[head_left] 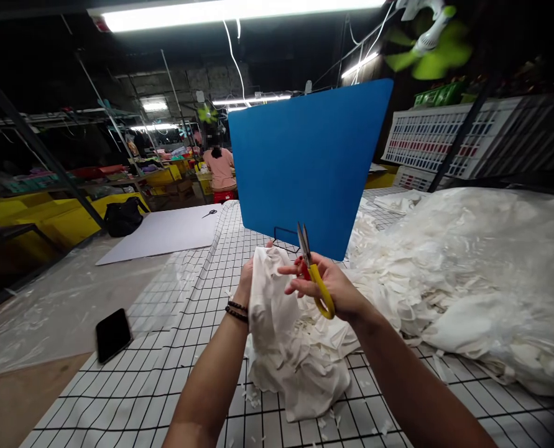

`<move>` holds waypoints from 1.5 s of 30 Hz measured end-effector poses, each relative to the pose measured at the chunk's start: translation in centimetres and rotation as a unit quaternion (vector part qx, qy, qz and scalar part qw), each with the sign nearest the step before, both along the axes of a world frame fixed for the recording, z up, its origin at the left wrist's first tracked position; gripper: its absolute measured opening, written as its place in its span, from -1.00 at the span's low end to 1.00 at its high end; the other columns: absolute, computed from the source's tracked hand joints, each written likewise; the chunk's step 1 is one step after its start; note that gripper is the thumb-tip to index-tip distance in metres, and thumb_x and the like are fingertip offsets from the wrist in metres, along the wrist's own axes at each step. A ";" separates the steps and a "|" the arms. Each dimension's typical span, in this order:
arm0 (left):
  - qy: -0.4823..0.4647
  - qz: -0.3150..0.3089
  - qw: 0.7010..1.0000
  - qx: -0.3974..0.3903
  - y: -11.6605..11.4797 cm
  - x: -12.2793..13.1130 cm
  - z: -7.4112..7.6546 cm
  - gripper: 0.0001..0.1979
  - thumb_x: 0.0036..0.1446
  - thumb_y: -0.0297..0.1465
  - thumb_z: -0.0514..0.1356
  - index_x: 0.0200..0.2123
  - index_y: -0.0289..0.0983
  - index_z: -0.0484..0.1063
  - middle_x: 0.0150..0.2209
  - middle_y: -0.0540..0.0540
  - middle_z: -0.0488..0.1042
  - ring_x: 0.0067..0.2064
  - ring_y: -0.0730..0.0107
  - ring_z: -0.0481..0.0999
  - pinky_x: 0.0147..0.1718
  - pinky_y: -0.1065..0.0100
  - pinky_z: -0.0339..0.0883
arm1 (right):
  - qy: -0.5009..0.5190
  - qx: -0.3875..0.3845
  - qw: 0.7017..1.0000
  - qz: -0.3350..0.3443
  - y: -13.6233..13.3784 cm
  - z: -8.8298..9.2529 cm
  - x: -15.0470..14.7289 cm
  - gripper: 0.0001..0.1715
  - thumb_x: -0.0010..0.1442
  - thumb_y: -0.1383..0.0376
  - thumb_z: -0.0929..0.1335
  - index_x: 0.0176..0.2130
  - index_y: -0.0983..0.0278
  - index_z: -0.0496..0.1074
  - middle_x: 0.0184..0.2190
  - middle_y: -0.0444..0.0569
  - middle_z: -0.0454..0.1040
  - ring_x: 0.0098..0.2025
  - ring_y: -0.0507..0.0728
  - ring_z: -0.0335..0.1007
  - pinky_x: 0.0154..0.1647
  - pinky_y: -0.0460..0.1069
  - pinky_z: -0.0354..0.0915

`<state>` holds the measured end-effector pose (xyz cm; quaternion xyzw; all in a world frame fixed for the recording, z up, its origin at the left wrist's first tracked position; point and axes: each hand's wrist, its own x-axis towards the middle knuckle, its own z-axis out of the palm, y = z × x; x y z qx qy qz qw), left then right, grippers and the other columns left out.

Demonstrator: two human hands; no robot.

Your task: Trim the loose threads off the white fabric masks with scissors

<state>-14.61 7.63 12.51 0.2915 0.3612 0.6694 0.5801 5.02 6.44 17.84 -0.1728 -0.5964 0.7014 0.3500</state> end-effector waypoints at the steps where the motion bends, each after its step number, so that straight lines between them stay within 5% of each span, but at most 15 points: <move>1: -0.016 -0.002 1.000 0.009 0.1 0.2 0.0 -0.74 0.27 -0.33 0.06 -0.07 -0.31 0.44 -0.32 -0.15 0.54 -0.30 0.22 0.57 -0.28 0.19 0.50 | -0.010 -0.001 0.999 -0.045 0.7 -0.9 0.2 -0.56 -0.04 0.24 0.53 -0.28 0.21 0.26 -0.13 0.00 0.57 -0.38 0.11 0.54 -0.37 0.01 0.38; 4: -0.060 -0.012 0.998 0.030 0.6 0.4 0.2 -0.69 0.31 -0.36 -0.02 -0.04 -0.32 0.44 -0.28 -0.18 0.54 -0.21 0.25 0.56 -0.21 0.25 0.49 | -0.055 -0.026 0.991 -0.121 2.4 -4.7 1.0 -0.50 -0.13 0.25 0.57 -0.33 0.22 0.23 -0.26 -0.05 0.60 -0.39 0.09 0.52 -0.34 0.00 0.37; 10: -0.084 -0.038 0.995 0.048 1.7 1.1 3.0 -0.66 0.31 -0.28 0.01 0.02 -0.27 0.42 -0.17 -0.19 0.53 -0.12 0.19 0.55 -0.19 0.26 0.49 | -0.049 -0.066 0.988 -0.129 0.8 -11.7 0.1 -0.42 -0.28 0.26 0.62 -0.39 0.23 0.24 -0.33 -0.10 0.56 -0.28 0.13 0.49 -0.29 0.00 0.37; 14: -0.109 -0.064 0.987 0.100 2.6 2.3 5.7 -0.69 0.31 -0.30 0.05 0.03 -0.22 0.42 -0.17 -0.12 0.53 -0.10 0.30 0.54 -0.12 0.36 0.46 | -0.017 -0.071 0.980 -0.186 -0.1 -13.6 -1.1 -0.35 -0.35 0.23 0.63 -0.40 0.22 0.22 -0.38 -0.19 0.50 -0.33 0.07 0.45 -0.28 -0.02 0.37; 17: -0.081 -0.057 0.988 0.117 3.0 2.4 6.0 -0.69 0.29 -0.27 0.07 0.02 -0.24 0.44 -0.21 -0.12 0.54 -0.11 0.28 0.54 -0.13 0.35 0.45 | 0.015 -0.081 0.972 -0.221 0.2 -13.4 -0.5 -0.38 -0.25 0.14 0.60 -0.39 0.20 0.19 -0.43 -0.26 0.42 -0.45 0.02 0.41 -0.34 -0.04 0.37; 22: 0.083 0.036 0.996 -0.005 3.1 0.1 2.6 -0.69 0.24 -0.26 0.12 -0.07 -0.32 0.46 -0.27 -0.17 0.55 -0.21 0.24 0.56 -0.23 0.31 0.44 | 0.036 -0.085 0.968 -0.233 0.3 -12.2 2.8 -0.44 -0.21 0.20 0.60 -0.35 0.21 0.25 -0.41 -0.26 0.36 -0.52 -0.06 0.27 -0.50 -0.13 0.25; 26: 0.133 0.072 0.986 -0.070 0.9 -1.3 -0.3 -0.80 0.12 -0.39 0.25 -0.18 -0.35 0.47 -0.39 -0.13 0.54 -0.38 0.35 0.51 -0.40 0.42 0.34 | 0.026 -0.094 0.968 -0.229 -0.6 -12.2 4.3 -0.47 -0.21 0.24 0.61 -0.37 0.23 0.28 -0.44 -0.23 0.36 -0.49 -0.04 0.25 -0.53 -0.14 0.21; 29: 0.170 0.081 0.977 -0.097 -3.2 0.4 -2.1 -0.86 0.09 -0.35 0.28 -0.32 -0.32 0.50 -0.48 -0.06 0.51 -0.51 0.44 0.42 -0.54 0.49 0.22 | 0.019 -0.102 0.965 -0.242 -1.3 -12.5 4.2 -0.50 -0.17 0.23 0.60 -0.38 0.23 0.28 -0.47 -0.25 0.33 -0.53 -0.06 0.20 -0.53 -0.15 0.18; 32: 0.196 0.001 0.972 -0.130 -7.7 4.6 -3.7 -0.65 0.10 -0.16 0.26 -0.49 -0.35 0.52 -0.60 -0.09 0.47 -0.64 0.45 0.30 -0.67 0.45 0.11 | 0.009 -0.106 0.962 -0.252 -2.2 -12.4 3.6 -0.50 -0.16 0.22 0.59 -0.38 0.21 0.27 -0.48 -0.24 0.34 -0.51 -0.03 0.26 -0.54 -0.14 0.18; 33: 0.192 -0.069 0.969 -0.139 -8.9 6.2 -4.2 -0.57 0.14 -0.07 0.18 -0.47 -0.35 0.54 -0.55 -0.11 0.49 -0.64 0.46 0.29 -0.67 0.45 0.12 | 0.003 -0.106 0.962 -0.253 -2.6 -12.3 3.4 -0.50 -0.15 0.22 0.59 -0.38 0.21 0.26 -0.48 -0.23 0.34 -0.50 -0.02 0.28 -0.54 -0.14 0.19; 35: 0.129 -0.099 0.978 -0.128 -10.3 9.1 -5.1 -0.51 0.18 -0.02 0.11 -0.39 -0.34 0.55 -0.50 -0.10 0.48 -0.62 0.52 0.23 -0.65 0.46 0.13 | -0.009 -0.098 0.961 -0.258 -3.5 -12.2 2.9 -0.52 -0.13 0.22 0.58 -0.37 0.20 0.26 -0.47 -0.22 0.35 -0.52 -0.01 0.28 -0.55 -0.13 0.21; 40: -0.094 -0.052 0.978 -0.177 -10.7 12.2 -6.3 -0.60 0.04 -0.07 0.30 -0.35 -0.34 0.50 -0.54 0.05 0.28 -0.59 0.64 0.13 -0.64 0.56 -0.03 | -0.039 -0.053 0.953 -0.295 -6.3 -12.5 2.6 -0.59 -0.04 0.24 0.54 -0.36 0.19 0.25 -0.47 -0.20 0.39 -0.46 0.04 0.35 -0.45 -0.09 0.30; 45: -0.115 -0.001 0.981 -0.153 -11.4 11.5 -6.8 -0.60 0.02 -0.20 0.37 -0.21 -0.41 0.48 -0.48 0.08 0.28 -0.62 0.74 -0.05 -0.69 0.60 -0.16 | -0.098 -0.017 0.960 -0.262 -6.0 -13.1 4.0 -0.62 0.01 0.21 0.51 -0.35 0.20 0.24 -0.42 -0.15 0.42 -0.35 0.08 0.39 -0.28 -0.04 0.34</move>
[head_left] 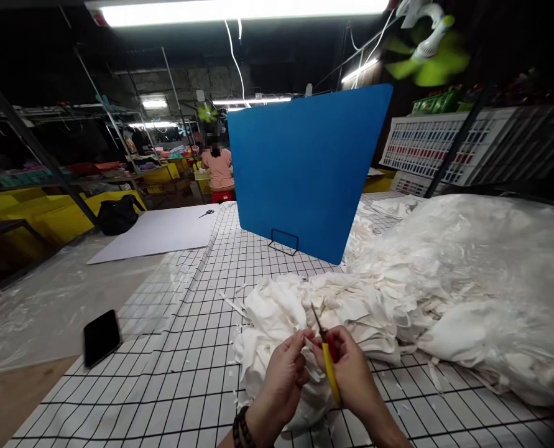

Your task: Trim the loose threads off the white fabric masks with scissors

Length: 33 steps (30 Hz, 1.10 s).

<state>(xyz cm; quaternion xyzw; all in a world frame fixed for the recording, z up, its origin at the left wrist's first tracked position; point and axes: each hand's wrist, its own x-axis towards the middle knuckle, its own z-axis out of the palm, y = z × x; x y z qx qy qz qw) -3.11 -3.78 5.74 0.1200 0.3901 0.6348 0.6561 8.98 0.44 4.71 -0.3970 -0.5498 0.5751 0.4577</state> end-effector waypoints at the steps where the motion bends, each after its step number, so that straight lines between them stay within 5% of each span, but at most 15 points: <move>1: -0.003 0.015 1.000 0.008 -0.2 -0.2 -0.1 -0.61 0.02 -0.21 0.37 -0.21 -0.41 0.48 -0.45 0.06 0.32 -0.63 0.75 -0.08 -0.70 0.61 -0.16 | -0.007 0.009 1.000 -0.002 0.7 0.1 0.3 -0.63 0.02 0.20 0.50 -0.32 0.20 0.25 -0.38 -0.13 0.44 -0.32 0.09 0.39 -0.24 -0.02 0.34; 4: -0.027 0.053 0.998 0.014 -0.8 -0.8 -0.5 -0.63 0.00 -0.28 0.41 -0.22 -0.41 0.45 -0.42 0.02 0.39 -0.64 0.77 -0.06 -0.71 0.62 -0.07 | -0.026 0.066 0.997 0.030 3.5 0.9 0.2 -0.62 0.05 0.19 0.48 -0.28 0.18 0.23 -0.31 -0.11 0.45 -0.27 0.10 0.38 -0.22 -0.03 0.31; 9: -0.097 0.067 0.993 -0.007 -1.4 -1.4 -0.5 -0.75 0.11 -0.46 0.33 -0.15 -0.45 0.44 -0.48 0.05 0.33 -0.64 0.75 0.06 -0.68 0.62 0.11 | -0.078 0.073 0.942 0.319 7.4 2.9 -3.0 -0.59 -0.02 0.23 0.49 -0.33 0.19 0.20 -0.37 -0.17 0.42 -0.38 0.04 0.34 -0.39 -0.07 0.28; 12: -0.123 0.090 0.988 -0.016 -1.5 -1.7 -0.5 -0.81 0.21 -0.46 0.23 -0.13 -0.45 0.45 -0.48 0.04 0.32 -0.63 0.73 0.13 -0.64 0.60 0.19 | -0.105 0.065 0.914 0.387 9.0 3.4 -5.0 -0.58 -0.10 0.25 0.52 -0.35 0.22 0.24 -0.44 -0.19 0.41 -0.42 0.05 0.36 -0.45 -0.08 0.28; 17: -0.081 0.101 0.992 0.012 -0.8 -2.5 -0.6 -0.69 0.12 -0.32 0.33 -0.14 -0.41 0.46 -0.49 0.06 0.30 -0.62 0.71 0.17 -0.62 0.58 0.22 | -0.081 0.099 0.934 0.334 9.7 3.8 -6.1 -0.60 -0.02 0.26 0.50 -0.32 0.22 0.22 -0.43 -0.21 0.37 -0.40 0.02 0.30 -0.41 -0.09 0.24; 22: 0.113 0.129 0.981 0.086 0.4 -3.3 0.2 -0.61 0.03 -0.11 0.34 -0.30 -0.35 0.50 -0.46 0.02 0.35 -0.63 0.72 0.15 -0.67 0.59 0.05 | 0.047 0.143 0.981 0.126 7.1 2.6 -5.4 -0.57 0.03 0.28 0.51 -0.25 0.17 0.21 -0.35 -0.16 0.41 -0.33 0.05 0.32 -0.32 -0.05 0.27; 27: 0.281 0.135 0.944 0.110 1.0 -3.7 0.9 -0.64 0.11 -0.12 0.27 -0.36 -0.34 0.55 0.03 -0.22 0.38 -0.64 0.79 0.16 -0.72 0.54 0.01 | 0.075 0.104 0.991 0.037 4.2 -0.3 -5.5 -0.56 0.01 0.30 0.53 -0.24 0.16 0.26 -0.38 -0.19 0.38 -0.34 0.05 0.33 -0.30 -0.06 0.29; 30: 0.261 0.068 0.955 0.120 1.3 -3.8 0.4 -0.66 0.20 -0.13 0.19 -0.27 -0.32 0.52 -0.25 -0.14 0.50 -0.70 0.76 0.11 -0.74 0.55 -0.04 | 0.090 0.056 0.993 0.041 3.7 -1.0 -5.5 -0.57 0.00 0.25 0.54 -0.26 0.17 0.26 -0.37 -0.18 0.41 -0.32 0.06 0.37 -0.24 -0.04 0.32; 33: 0.244 0.035 0.960 0.135 1.5 -3.9 -0.2 -0.66 0.24 -0.15 0.15 -0.25 -0.34 0.49 -0.63 0.06 0.34 -0.70 0.66 0.17 -0.69 0.56 0.06 | 0.050 0.039 0.996 0.070 4.3 -0.2 -4.1 -0.56 -0.01 0.20 0.53 -0.31 0.19 0.23 -0.40 -0.19 0.39 -0.34 0.06 0.35 -0.27 -0.05 0.30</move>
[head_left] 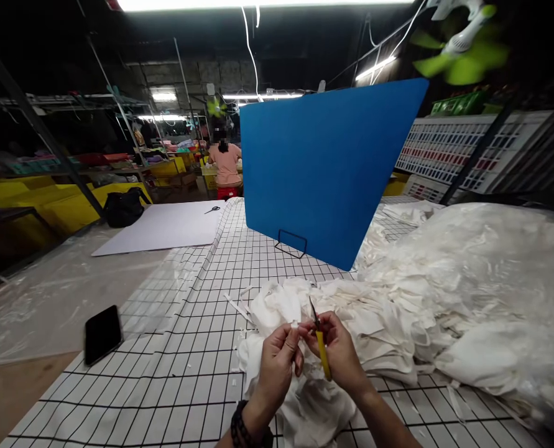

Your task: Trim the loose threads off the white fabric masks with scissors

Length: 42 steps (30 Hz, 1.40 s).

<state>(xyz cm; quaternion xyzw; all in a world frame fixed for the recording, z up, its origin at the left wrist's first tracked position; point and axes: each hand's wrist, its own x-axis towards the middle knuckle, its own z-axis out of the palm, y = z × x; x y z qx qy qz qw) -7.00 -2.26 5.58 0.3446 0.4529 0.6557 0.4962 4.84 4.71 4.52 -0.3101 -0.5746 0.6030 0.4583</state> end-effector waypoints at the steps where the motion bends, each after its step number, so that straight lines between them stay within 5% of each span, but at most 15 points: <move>1: 0.011 -0.001 1.000 0.007 0.0 -0.1 -0.1 -0.67 0.25 -0.17 0.15 -0.27 -0.34 0.48 -0.65 0.07 0.33 -0.68 0.63 0.24 -0.64 0.55 0.13 | -0.032 0.007 0.999 0.009 0.3 0.6 0.9 -0.56 -0.01 0.19 0.53 -0.33 0.19 0.22 -0.42 -0.20 0.37 -0.36 0.05 0.32 -0.30 -0.06 0.28; 6: 0.078 -0.008 0.997 0.024 -0.1 -0.6 0.1 -0.72 0.25 -0.20 0.14 -0.33 -0.32 0.44 -0.30 -0.07 0.47 -0.53 0.54 0.46 -0.49 0.46 0.32 | -0.316 0.091 0.941 0.078 1.3 4.3 5.9 -0.51 -0.08 0.14 0.55 -0.37 0.20 0.21 -0.52 -0.27 0.25 -0.48 0.01 0.10 -0.48 -0.10 0.10; 11: 0.103 -0.046 0.993 0.037 -0.1 -0.6 0.1 -0.74 0.28 -0.23 0.11 -0.32 -0.30 0.43 -0.34 -0.03 0.38 -0.50 0.51 0.45 -0.47 0.43 0.34 | -0.457 0.135 0.874 0.092 0.5 6.0 6.9 -0.47 -0.11 0.02 0.53 -0.39 0.19 0.20 -0.54 -0.24 0.31 -0.49 0.03 0.13 -0.51 -0.08 0.06; 42: 0.083 -0.097 0.991 0.025 -0.6 -0.7 0.5 -0.73 0.25 -0.22 0.14 -0.29 -0.31 0.50 -0.36 -0.08 0.37 -0.44 0.43 0.42 -0.49 0.43 0.38 | -0.477 0.220 0.850 0.042 -0.7 5.8 5.6 -0.59 -0.05 0.10 0.45 -0.45 0.17 0.15 -0.61 -0.21 0.32 -0.57 0.05 0.17 -0.53 -0.07 0.02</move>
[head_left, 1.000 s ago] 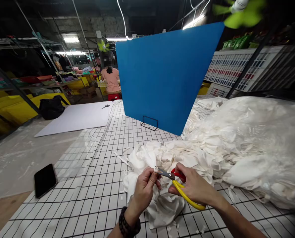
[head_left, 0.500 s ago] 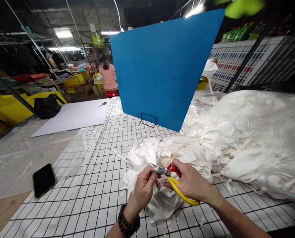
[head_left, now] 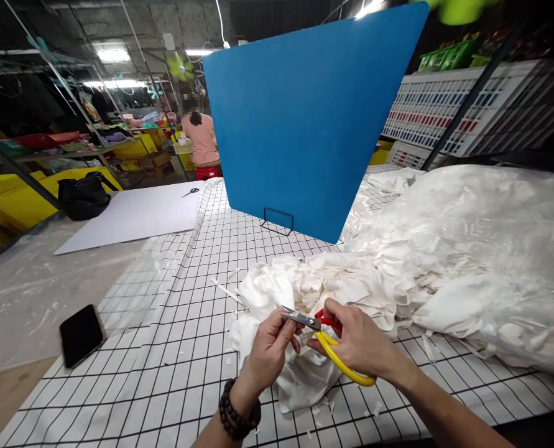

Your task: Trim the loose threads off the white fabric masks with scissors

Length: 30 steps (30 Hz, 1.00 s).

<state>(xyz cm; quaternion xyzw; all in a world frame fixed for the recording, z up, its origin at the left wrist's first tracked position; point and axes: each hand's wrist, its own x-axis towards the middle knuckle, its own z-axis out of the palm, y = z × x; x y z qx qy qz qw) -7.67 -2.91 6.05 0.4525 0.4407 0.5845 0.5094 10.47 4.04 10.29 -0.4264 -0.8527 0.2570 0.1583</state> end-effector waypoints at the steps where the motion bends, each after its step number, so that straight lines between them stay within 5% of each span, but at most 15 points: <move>1: -0.004 0.000 1.000 -0.002 0.0 0.0 0.0 -0.73 0.24 -0.22 0.15 -0.29 -0.32 0.50 -0.37 -0.08 0.38 -0.44 0.43 0.42 -0.49 0.43 0.38 | 0.001 0.006 1.000 0.002 0.0 -0.1 0.0 -0.59 -0.03 0.09 0.44 -0.45 0.18 0.14 -0.61 -0.21 0.31 -0.57 0.04 0.16 -0.53 -0.07 0.01; 11: 0.003 -0.011 1.000 -0.008 -0.2 -0.3 0.5 -0.76 0.22 -0.25 0.19 -0.30 -0.31 0.53 -0.35 -0.12 0.40 -0.35 0.33 0.43 -0.49 0.41 0.43 | -0.015 0.045 0.999 0.018 0.1 -0.2 0.2 -0.56 -0.02 0.05 0.44 -0.44 0.17 0.12 -0.59 -0.20 0.31 -0.56 0.06 0.18 -0.52 -0.07 0.00; 24: 0.004 -0.032 0.999 -0.017 -0.1 -0.4 -0.1 -0.76 0.24 -0.25 0.16 -0.31 -0.31 0.51 -0.33 -0.13 0.40 -0.33 0.33 0.45 -0.47 0.39 0.43 | 0.021 0.006 0.999 0.033 0.2 -1.0 0.3 -0.53 0.01 0.06 0.44 -0.47 0.18 0.10 -0.65 -0.26 0.21 -0.60 0.01 0.07 -0.55 -0.08 -0.03; 30: 0.004 -0.032 0.999 -0.016 0.0 -0.3 -0.1 -0.75 0.25 -0.26 0.15 -0.34 -0.31 0.49 -0.34 -0.10 0.42 -0.45 0.44 0.44 -0.46 0.40 0.39 | 0.140 -0.131 0.981 0.018 0.6 -2.7 0.6 -0.46 -0.07 0.05 0.51 -0.51 0.20 0.12 -0.63 -0.28 0.14 -0.58 -0.03 0.00 -0.58 -0.10 -0.05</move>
